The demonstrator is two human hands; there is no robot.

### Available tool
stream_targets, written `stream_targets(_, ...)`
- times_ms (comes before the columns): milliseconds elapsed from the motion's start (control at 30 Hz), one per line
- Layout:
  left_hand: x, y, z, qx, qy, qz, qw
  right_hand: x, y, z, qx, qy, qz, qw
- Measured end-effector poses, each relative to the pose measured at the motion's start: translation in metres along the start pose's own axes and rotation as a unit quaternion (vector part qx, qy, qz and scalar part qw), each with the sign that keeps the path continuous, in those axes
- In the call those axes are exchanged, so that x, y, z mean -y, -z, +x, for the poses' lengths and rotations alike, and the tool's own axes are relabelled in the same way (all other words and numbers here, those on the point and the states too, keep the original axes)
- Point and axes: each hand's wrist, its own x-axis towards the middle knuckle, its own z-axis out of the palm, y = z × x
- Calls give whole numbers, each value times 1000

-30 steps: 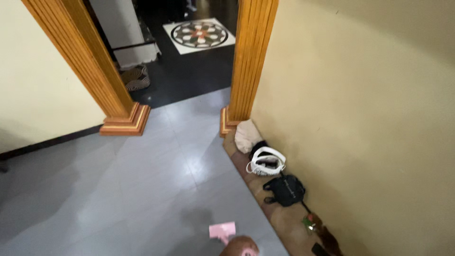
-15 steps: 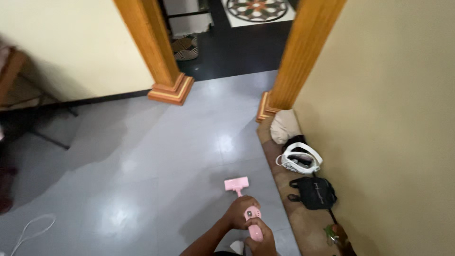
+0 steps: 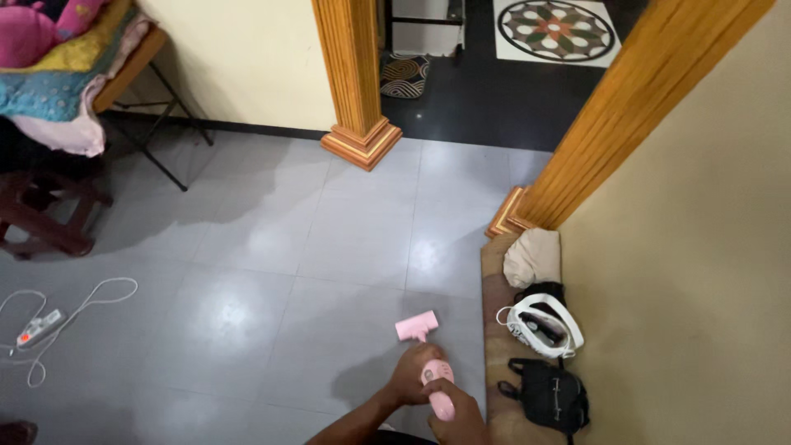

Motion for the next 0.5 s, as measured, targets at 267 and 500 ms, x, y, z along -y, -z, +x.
stream_targets(267,-51,-88,36,11,42,-40,998,-124,102,11,67,54,-56,995)
stream_targets(500,-54,-123,79,75,12,-68,995,-113,140,-11,-30,11,43,999)
